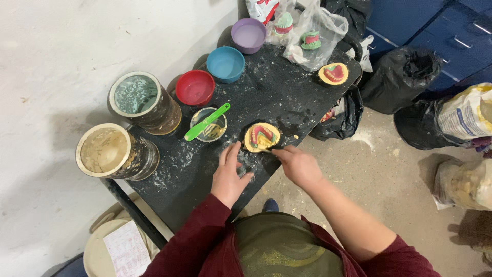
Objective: The person uses a small sculpting tool to shape and smooth a colorful clay object on a black table. They repeatedly dip the tool into a small container of liquid and continue refining the surface of the clay piece.
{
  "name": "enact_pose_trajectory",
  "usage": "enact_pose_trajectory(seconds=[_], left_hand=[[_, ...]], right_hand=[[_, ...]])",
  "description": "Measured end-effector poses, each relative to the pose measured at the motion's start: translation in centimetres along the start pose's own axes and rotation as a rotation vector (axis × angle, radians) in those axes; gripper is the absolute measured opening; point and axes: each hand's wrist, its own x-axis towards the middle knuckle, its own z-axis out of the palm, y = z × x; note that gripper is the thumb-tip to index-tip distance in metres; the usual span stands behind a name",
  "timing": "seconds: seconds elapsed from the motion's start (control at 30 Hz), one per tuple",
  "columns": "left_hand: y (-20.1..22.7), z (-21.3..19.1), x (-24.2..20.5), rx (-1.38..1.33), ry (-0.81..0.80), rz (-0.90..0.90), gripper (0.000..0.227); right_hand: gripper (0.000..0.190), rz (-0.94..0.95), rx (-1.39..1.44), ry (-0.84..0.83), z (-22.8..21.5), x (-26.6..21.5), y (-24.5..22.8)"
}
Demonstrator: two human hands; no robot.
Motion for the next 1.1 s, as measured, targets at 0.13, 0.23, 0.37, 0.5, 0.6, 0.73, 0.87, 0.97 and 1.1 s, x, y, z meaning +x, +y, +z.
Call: enact_pose_trajectory(seconds=[0.13,0.23,0.37,0.5,0.6,0.73,0.87,0.97,1.1], left_hand=[[0.3,-0.5,0.0,-0.012,-0.008,-0.019,0.088],[-0.1,-0.1,0.1,-0.019,0.007,0.008,0.090],[-0.1,-0.1,0.1,-0.021,-0.001,-0.010,0.091],[-0.5,0.0,0.1,-0.014,0.017,0.014,0.091],[0.0,-0.2,0.1,-0.014,-0.008,-0.007,0.090],[0.1,0.0,0.2,-0.008,-0.012,0.005,0.090],[0.0,0.0,0.3,-0.001,-0.002,0.018,0.091],[-0.4,0.2,0.5,-0.001,-0.003,0.023,0.090],[0.1,0.0,0.4,-0.007,-0.016,0.008,0.089]], right_hand=[[0.028,0.038,0.007,-0.001,2.1,0.9,2.2],[0.029,0.097,0.077,-0.116,2.6,1.5,2.4],[0.033,0.179,0.041,-0.226,1.0,0.9,1.8],[0.032,0.215,-0.052,-0.312,-2.3,0.5,0.8],[0.031,0.084,-0.048,-0.178,-1.8,0.4,-0.3],[0.038,-0.017,-0.112,-0.078,1.4,0.4,0.4],[0.034,0.052,-0.083,-0.069,3.8,0.4,2.3],[0.031,0.110,-0.067,-0.140,1.6,0.1,1.9],[0.028,0.177,-0.102,-0.205,0.0,0.1,1.6]])
